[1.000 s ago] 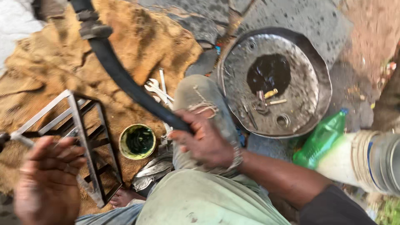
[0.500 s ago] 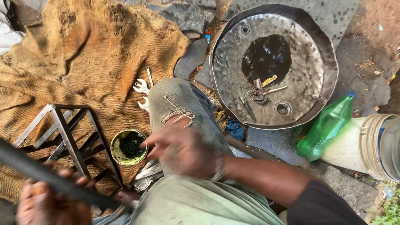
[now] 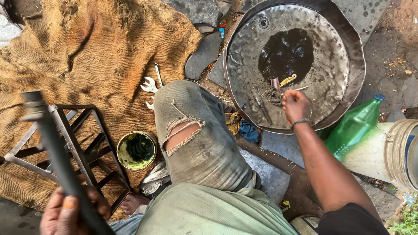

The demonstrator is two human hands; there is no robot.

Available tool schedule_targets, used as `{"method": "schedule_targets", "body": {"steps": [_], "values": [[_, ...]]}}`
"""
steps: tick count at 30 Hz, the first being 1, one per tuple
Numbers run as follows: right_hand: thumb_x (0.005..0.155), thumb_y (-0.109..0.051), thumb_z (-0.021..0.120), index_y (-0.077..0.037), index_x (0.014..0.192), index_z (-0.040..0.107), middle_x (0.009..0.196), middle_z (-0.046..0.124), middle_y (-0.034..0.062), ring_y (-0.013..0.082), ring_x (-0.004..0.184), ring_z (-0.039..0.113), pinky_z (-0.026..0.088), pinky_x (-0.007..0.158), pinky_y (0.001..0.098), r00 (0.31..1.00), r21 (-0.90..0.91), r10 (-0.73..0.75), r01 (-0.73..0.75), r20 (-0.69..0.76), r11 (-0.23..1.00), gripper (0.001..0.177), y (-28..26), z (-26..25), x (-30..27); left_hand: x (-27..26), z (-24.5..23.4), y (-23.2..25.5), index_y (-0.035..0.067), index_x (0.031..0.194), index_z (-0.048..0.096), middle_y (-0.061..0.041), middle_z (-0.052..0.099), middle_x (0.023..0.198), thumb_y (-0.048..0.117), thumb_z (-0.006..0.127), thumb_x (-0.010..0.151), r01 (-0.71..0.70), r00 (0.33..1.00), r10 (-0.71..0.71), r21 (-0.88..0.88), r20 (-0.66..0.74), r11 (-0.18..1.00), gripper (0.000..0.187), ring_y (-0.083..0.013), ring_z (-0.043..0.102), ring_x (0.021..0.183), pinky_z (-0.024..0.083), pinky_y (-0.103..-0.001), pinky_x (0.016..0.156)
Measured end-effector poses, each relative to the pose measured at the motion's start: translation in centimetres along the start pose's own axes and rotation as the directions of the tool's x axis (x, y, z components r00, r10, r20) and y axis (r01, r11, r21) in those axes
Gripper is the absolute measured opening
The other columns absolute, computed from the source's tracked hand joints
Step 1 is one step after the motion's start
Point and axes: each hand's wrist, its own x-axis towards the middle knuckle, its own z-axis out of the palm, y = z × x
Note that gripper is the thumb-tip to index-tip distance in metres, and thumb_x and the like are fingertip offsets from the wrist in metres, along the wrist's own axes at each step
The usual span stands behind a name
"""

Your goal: The person applies grease to a ball joint on a metal rod, cleans components in a basin of fluid, and assembles the part using wrenches while supported by a metal frame.

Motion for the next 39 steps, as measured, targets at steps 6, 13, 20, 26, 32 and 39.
{"method": "schedule_targets", "body": {"steps": [6,13,20,26,32,39], "values": [[0.096,-0.010,0.069,-0.007,0.099,0.076,0.087,0.076,0.0091,0.0160,0.076,0.071,0.054,0.071,0.0295,0.991,-0.499,-0.132,0.109,-0.010,0.860,0.008,7.6,-3.6,0.4,0.4,4.4,-0.5,-0.008,0.136,0.051,-0.025,0.065,0.096,0.012,0.058,0.100,0.070,0.997,-0.067,0.190,-0.023,0.979,0.041,-0.0292,0.067,0.074,0.058,-0.043,0.060],[0.089,-0.016,0.072,-0.011,0.101,0.074,0.090,0.077,0.0071,0.0180,0.081,0.075,0.057,0.076,0.0318,0.994,-0.580,-0.107,0.098,0.019,0.809,0.013,9.7,-1.5,2.0,1.2,1.8,-0.3,-0.009,0.143,0.049,-0.029,0.066,0.096,0.013,0.059,0.103,0.119,0.992,-0.130,0.370,0.004,0.921,0.047,-0.0343,0.071,0.073,0.063,-0.049,0.060],[0.090,-0.023,0.078,-0.011,0.093,0.077,0.088,0.077,0.0103,0.0247,0.078,0.073,0.056,0.075,0.0367,0.991,-0.712,-0.111,0.134,0.079,0.689,0.012,10.3,0.9,3.2,2.7,-3.0,0.6,-0.009,0.150,0.043,-0.025,0.062,0.098,0.013,0.057,0.105,0.159,0.981,-0.179,0.233,0.068,0.959,0.053,-0.0379,0.071,0.075,0.061,-0.055,0.058],[0.089,-0.022,0.077,-0.010,0.092,0.073,0.089,0.075,0.0093,0.0248,0.081,0.073,0.058,0.077,0.0378,0.990,-0.654,-0.143,0.106,-0.004,0.749,0.013,10.3,1.7,3.0,3.4,-3.1,0.7,-0.008,0.150,0.043,-0.026,0.062,0.098,0.015,0.057,0.106,0.176,0.979,-0.195,0.222,0.065,0.959,0.052,-0.0373,0.071,0.076,0.060,-0.054,0.059],[0.088,-0.031,0.082,-0.010,0.097,0.071,0.093,0.075,0.0109,0.0288,0.087,0.071,0.056,0.082,0.0417,0.976,-0.711,-0.178,0.211,0.122,0.671,0.025,7.5,2.8,0.3,3.8,-0.5,0.2,-0.007,0.149,0.044,-0.026,0.063,0.098,0.011,0.057,0.105,0.187,0.977,-0.204,0.192,0.070,0.963,0.050,-0.0367,0.070,0.075,0.061,-0.053,0.057],[0.076,-0.028,0.086,-0.011,0.106,0.070,0.095,0.074,0.0143,0.0319,0.091,0.070,0.056,0.083,0.0430,0.923,-0.751,-0.102,0.362,0.371,0.553,0.038,7.5,4.1,-0.2,3.9,5.1,0.6,-0.009,0.141,0.048,-0.025,0.067,0.098,0.013,0.065,0.100,0.126,0.989,-0.143,0.289,0.037,0.949,0.050,-0.0330,0.072,0.075,0.062,-0.047,0.060]]}}
